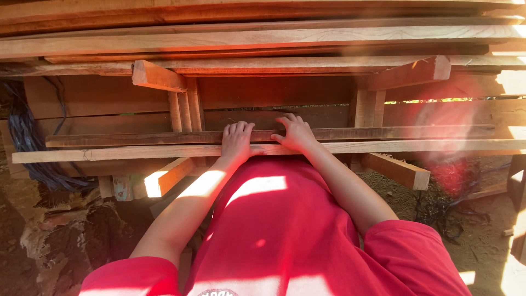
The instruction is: Sorting and aligning long, thin wooden planks on a rack or storage shelf.
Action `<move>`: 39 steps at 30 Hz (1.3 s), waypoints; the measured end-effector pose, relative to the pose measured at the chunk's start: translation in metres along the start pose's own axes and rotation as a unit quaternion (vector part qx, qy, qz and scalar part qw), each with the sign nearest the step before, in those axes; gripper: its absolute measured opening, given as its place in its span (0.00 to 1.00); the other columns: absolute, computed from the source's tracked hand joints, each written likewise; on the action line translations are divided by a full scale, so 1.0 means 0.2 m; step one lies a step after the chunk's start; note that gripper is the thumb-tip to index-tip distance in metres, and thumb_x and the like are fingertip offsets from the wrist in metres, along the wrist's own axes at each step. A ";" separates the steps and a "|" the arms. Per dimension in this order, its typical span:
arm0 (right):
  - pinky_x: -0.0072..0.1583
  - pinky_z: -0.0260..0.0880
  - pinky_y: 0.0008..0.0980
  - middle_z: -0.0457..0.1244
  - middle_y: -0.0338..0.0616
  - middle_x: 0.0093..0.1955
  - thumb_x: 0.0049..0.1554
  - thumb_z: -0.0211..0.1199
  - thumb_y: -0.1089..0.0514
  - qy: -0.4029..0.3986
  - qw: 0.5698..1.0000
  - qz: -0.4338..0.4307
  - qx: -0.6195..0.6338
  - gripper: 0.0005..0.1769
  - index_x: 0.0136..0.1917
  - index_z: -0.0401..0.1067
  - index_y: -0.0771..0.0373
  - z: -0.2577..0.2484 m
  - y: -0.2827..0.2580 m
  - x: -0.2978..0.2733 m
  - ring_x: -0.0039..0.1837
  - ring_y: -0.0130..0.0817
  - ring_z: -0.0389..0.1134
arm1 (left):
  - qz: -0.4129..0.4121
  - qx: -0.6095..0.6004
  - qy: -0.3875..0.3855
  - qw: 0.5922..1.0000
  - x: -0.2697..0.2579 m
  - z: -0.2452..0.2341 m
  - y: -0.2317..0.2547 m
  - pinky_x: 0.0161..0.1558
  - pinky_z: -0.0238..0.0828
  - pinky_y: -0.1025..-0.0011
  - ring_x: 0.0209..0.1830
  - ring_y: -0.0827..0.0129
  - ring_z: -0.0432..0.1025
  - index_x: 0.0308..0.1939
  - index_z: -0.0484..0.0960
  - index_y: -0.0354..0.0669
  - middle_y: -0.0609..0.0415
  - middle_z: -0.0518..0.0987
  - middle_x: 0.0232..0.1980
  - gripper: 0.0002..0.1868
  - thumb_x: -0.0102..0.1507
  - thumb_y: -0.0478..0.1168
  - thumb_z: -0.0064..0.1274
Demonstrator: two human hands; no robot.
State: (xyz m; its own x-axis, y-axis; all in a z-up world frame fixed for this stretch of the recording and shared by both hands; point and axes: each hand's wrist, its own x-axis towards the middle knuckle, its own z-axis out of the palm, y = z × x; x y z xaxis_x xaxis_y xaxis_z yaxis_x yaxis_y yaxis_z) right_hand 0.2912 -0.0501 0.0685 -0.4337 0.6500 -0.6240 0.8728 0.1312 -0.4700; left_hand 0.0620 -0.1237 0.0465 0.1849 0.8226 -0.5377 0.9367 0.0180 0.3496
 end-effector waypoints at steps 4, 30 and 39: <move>0.68 0.65 0.48 0.67 0.47 0.66 0.57 0.54 0.21 -0.111 0.991 0.074 0.005 0.42 0.69 0.72 0.51 0.05 0.08 0.09 0.71 0.49 0.66 | -0.022 -0.031 -0.068 0.997 -0.03 -0.14 0.02 0.75 0.44 0.46 0.73 0.50 0.56 0.73 0.63 0.47 0.49 0.62 0.71 0.53 0.56 0.76 0.56; 0.61 0.72 0.45 0.71 0.46 0.57 0.49 0.49 0.11 -0.050 0.995 0.042 -0.072 0.49 0.62 0.77 0.49 -0.29 0.06 0.22 0.64 0.46 0.71 | -0.009 0.038 -0.132 0.991 0.10 -0.30 0.11 0.76 0.17 0.35 0.84 0.39 0.25 0.84 0.35 0.44 0.42 0.33 0.86 0.76 0.49 0.78 0.61; 0.51 0.71 0.41 0.66 0.39 0.44 0.60 0.64 0.42 0.210 0.953 -0.217 0.000 0.16 0.49 0.74 0.55 -0.32 0.11 0.23 0.50 0.43 0.71 | -0.011 -0.028 -0.153 0.988 0.22 -0.43 0.06 0.77 0.23 0.35 0.80 0.46 0.50 0.80 0.55 0.47 0.45 0.59 0.80 0.53 0.61 0.71 0.52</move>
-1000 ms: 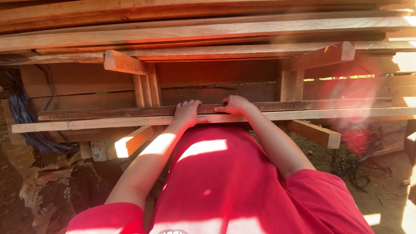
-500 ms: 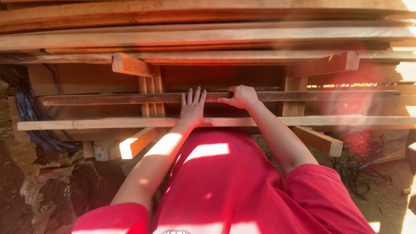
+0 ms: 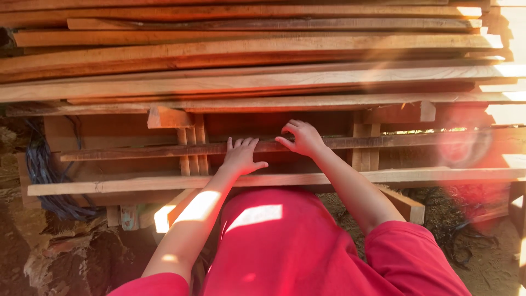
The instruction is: Sorting and aligning long, thin wooden planks on a rack or storage shelf.
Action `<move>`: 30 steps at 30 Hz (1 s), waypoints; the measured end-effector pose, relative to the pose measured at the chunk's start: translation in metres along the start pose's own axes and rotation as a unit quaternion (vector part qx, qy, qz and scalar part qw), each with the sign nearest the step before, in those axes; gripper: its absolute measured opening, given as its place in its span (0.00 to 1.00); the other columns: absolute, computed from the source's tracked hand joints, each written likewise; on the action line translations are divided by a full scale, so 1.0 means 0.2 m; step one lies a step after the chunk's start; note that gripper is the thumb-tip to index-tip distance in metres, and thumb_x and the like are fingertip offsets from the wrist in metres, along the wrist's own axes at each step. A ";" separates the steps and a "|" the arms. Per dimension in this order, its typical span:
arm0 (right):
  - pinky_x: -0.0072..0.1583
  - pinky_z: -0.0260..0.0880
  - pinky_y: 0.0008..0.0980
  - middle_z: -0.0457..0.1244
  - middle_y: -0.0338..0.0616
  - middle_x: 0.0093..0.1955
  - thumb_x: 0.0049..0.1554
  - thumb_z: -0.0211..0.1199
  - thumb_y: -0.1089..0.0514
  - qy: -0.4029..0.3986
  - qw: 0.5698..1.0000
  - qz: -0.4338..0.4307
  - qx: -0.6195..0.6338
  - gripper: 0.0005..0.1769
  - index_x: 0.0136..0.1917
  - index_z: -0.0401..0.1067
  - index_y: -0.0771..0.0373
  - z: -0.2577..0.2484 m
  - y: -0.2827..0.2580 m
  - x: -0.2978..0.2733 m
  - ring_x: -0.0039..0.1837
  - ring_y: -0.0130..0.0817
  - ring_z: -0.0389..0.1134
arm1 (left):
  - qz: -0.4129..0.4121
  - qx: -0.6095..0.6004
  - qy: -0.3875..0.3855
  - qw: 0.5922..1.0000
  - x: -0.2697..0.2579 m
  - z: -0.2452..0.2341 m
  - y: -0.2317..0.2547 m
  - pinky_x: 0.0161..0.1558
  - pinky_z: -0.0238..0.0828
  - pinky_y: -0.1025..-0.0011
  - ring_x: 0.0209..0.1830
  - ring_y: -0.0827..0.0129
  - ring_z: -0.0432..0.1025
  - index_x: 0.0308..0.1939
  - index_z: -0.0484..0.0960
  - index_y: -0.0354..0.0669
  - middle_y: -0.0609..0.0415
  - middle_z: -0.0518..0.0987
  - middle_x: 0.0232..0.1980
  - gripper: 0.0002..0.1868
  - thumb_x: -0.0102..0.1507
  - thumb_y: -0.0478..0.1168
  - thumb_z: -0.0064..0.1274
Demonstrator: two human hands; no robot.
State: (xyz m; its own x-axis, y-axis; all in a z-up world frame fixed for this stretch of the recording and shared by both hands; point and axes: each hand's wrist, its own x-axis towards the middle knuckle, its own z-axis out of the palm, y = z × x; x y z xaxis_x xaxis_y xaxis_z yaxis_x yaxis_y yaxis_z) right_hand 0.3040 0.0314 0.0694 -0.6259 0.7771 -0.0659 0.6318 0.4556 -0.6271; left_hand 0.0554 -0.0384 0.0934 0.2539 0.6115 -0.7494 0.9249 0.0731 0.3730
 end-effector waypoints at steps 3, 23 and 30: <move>0.46 0.70 0.39 0.62 0.38 0.38 0.59 0.67 0.48 0.164 0.981 -0.101 -0.025 0.09 0.43 0.73 0.53 -0.12 0.04 0.16 0.42 0.42 0.69 | 0.045 -0.098 0.041 0.993 0.10 -0.11 -0.05 0.77 0.45 0.47 0.74 0.55 0.65 0.77 0.64 0.49 0.52 0.69 0.74 0.38 0.69 0.65 0.45; 0.62 0.59 0.45 0.64 0.46 0.59 0.59 0.71 0.43 0.151 0.943 0.032 -0.296 0.19 0.59 0.78 0.53 -0.75 0.62 1.42 0.58 0.49 0.63 | 0.006 0.237 0.425 0.874 0.81 -1.53 -0.75 0.64 0.55 0.46 0.63 0.50 0.63 0.69 0.74 0.40 0.53 0.69 0.69 0.20 0.74 0.41 0.51; 0.54 0.65 0.38 0.64 0.42 0.52 0.67 0.64 0.36 0.096 0.930 0.006 -0.355 0.24 0.57 0.70 0.58 -0.80 0.62 1.32 0.52 0.42 0.67 | 0.065 0.210 0.433 0.874 0.78 -1.59 -0.77 0.72 0.47 0.53 0.60 0.53 0.68 0.59 0.84 0.45 0.52 0.78 0.58 0.13 0.72 0.42 0.59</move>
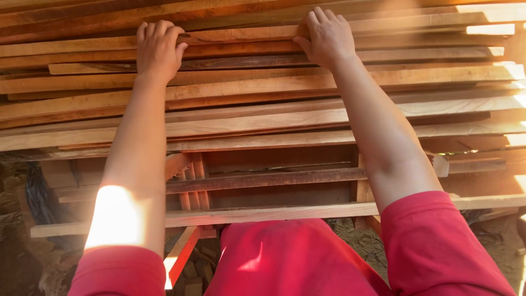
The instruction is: Sorting and aligning long, thin wooden planks on a rack or storage shelf.
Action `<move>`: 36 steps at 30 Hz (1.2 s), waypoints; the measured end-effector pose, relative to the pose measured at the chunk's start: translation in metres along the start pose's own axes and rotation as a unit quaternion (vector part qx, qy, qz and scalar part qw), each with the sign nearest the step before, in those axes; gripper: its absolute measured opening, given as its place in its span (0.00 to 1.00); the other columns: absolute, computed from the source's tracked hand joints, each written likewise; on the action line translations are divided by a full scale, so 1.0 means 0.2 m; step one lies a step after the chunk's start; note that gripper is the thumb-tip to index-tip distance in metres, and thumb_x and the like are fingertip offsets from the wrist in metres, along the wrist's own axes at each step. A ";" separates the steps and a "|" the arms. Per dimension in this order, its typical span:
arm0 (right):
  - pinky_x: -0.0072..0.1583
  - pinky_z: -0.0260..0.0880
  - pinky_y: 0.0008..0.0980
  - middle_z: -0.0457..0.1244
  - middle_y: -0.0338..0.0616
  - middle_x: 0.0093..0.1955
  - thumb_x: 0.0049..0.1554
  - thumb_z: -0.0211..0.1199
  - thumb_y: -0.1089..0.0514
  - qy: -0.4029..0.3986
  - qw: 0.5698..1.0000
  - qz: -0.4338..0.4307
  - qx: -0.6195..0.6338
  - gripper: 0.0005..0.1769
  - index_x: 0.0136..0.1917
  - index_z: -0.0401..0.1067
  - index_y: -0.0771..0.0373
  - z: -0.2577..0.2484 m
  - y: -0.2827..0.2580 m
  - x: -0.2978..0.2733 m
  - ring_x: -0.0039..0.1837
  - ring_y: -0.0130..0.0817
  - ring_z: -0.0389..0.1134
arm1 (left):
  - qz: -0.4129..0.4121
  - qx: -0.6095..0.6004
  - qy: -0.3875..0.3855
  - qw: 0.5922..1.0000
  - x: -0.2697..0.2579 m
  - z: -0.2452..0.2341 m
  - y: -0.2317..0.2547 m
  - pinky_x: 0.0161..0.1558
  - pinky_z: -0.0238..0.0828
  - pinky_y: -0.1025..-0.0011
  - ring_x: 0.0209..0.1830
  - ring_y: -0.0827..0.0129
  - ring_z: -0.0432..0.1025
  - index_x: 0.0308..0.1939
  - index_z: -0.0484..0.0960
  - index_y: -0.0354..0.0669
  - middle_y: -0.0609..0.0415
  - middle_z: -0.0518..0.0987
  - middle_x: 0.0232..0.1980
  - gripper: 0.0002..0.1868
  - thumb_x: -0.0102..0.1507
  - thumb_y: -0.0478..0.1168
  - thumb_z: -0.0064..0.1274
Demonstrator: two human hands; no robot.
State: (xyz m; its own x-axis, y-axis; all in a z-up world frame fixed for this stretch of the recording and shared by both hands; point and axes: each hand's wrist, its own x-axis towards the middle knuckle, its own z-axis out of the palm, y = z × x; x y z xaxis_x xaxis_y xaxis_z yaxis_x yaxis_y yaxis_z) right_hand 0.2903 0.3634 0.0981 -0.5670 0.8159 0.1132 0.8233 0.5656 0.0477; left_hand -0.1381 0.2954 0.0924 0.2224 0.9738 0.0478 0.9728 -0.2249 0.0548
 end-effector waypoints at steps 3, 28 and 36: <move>0.46 0.70 0.36 0.71 0.36 0.40 0.67 0.65 0.37 -0.020 1.000 -0.004 0.021 0.22 0.56 0.70 0.56 -0.13 0.02 -0.06 0.42 0.39 0.74 | 0.014 -0.047 -0.010 0.999 -0.05 -0.09 0.06 0.70 0.52 0.51 0.58 0.49 0.72 0.60 0.78 0.37 0.45 0.81 0.56 0.13 0.73 0.38 0.55; 0.62 0.69 0.53 0.74 0.51 0.45 0.60 0.50 0.25 -0.409 0.870 0.149 0.232 0.35 0.59 0.81 0.50 -1.54 -0.47 -1.12 0.57 0.57 0.73 | -0.174 -0.236 -0.479 0.827 -1.04 -1.54 0.92 0.70 0.62 0.46 0.66 0.38 0.71 0.61 0.81 0.54 0.38 0.81 0.62 0.26 0.70 0.58 0.36; 0.59 0.73 0.48 0.68 0.31 0.56 0.55 0.63 0.26 -0.276 0.936 0.090 0.200 0.29 0.60 0.76 0.43 -0.87 -0.47 -1.38 0.63 0.39 0.69 | -0.035 -0.108 -0.355 0.928 -1.23 -0.70 0.79 0.67 0.60 0.57 0.68 0.62 0.69 0.68 0.75 0.63 0.61 0.76 0.67 0.28 0.69 0.65 0.44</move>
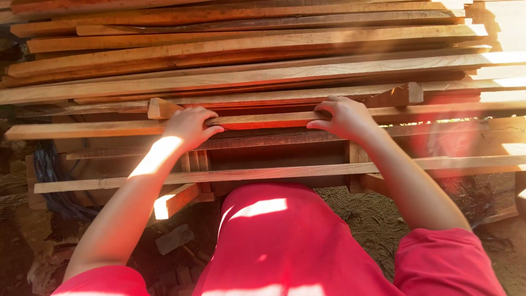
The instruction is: Sorting and aligning long, thin wooden planks on a rack or storage shelf.
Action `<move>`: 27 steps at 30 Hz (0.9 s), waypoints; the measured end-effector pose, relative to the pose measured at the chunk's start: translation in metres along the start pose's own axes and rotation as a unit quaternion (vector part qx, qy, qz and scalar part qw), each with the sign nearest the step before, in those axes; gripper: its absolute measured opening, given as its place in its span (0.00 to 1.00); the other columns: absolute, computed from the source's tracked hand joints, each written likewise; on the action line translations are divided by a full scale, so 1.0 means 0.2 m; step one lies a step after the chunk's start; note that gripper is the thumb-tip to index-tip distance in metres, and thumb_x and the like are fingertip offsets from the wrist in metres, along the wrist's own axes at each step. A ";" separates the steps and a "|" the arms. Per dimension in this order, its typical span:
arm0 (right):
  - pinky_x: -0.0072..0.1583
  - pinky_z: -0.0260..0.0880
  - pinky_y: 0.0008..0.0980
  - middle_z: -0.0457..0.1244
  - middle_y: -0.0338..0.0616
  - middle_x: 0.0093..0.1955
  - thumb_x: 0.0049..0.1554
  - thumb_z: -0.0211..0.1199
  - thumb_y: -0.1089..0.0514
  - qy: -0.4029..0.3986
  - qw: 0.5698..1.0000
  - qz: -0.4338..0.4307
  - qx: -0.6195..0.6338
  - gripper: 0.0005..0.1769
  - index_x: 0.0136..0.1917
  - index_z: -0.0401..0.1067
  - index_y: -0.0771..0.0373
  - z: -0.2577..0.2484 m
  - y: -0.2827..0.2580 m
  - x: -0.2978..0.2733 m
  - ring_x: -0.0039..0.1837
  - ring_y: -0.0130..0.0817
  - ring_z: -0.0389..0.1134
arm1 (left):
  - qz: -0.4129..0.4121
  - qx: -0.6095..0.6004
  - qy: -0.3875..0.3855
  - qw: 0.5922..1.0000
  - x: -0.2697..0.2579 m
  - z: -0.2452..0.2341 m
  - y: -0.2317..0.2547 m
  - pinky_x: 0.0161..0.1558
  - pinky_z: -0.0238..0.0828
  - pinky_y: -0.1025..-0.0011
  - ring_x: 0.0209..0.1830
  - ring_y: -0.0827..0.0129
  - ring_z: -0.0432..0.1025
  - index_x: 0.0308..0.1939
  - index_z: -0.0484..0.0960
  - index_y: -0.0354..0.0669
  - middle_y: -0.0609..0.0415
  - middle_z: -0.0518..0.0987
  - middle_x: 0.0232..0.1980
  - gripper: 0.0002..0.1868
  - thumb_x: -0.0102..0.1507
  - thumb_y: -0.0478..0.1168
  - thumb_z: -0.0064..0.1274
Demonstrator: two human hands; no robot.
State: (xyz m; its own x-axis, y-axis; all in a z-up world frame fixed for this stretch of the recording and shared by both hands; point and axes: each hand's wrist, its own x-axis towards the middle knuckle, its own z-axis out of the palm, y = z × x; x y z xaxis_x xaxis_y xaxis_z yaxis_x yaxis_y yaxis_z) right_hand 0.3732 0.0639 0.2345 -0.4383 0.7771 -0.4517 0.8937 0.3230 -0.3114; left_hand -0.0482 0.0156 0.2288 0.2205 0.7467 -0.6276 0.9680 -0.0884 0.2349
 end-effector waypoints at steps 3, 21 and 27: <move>0.57 0.75 0.43 0.66 0.26 0.53 0.54 0.65 0.27 0.047 0.998 -0.021 -0.035 0.27 0.59 0.75 0.41 0.24 0.06 0.10 0.62 0.33 0.68 | 0.014 0.048 0.045 0.998 0.10 0.17 -0.03 0.63 0.63 0.57 0.64 0.61 0.72 0.65 0.77 0.57 0.59 0.77 0.65 0.25 0.68 0.61 0.51; 0.68 0.62 0.55 0.67 0.42 0.66 0.61 0.55 0.30 -0.110 0.994 0.003 0.028 0.34 0.75 0.66 0.43 0.84 0.21 0.45 0.68 0.50 0.67 | -0.064 -0.017 -0.002 0.998 0.67 0.95 -0.21 0.70 0.55 0.46 0.69 0.51 0.68 0.73 0.71 0.56 0.52 0.77 0.67 0.31 0.65 0.51 0.54; 0.71 0.58 0.57 0.67 0.50 0.67 0.61 0.49 0.23 -0.117 0.987 0.024 0.109 0.42 0.74 0.67 0.53 0.78 0.01 0.51 0.70 0.52 0.66 | 0.010 -0.042 -0.020 0.999 0.38 0.65 0.25 0.77 0.18 0.37 0.83 0.41 0.37 0.83 0.43 0.43 0.40 0.48 0.84 0.67 0.55 0.69 0.64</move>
State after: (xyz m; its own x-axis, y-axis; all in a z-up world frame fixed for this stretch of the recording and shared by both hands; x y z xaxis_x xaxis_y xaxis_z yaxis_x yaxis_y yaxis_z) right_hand 0.3159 0.0597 0.0571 -0.4289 0.6346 -0.6429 0.8830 0.1446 -0.4465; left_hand 0.0322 -0.0183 0.0955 0.2465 0.7176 -0.6513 0.9501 -0.0464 0.3085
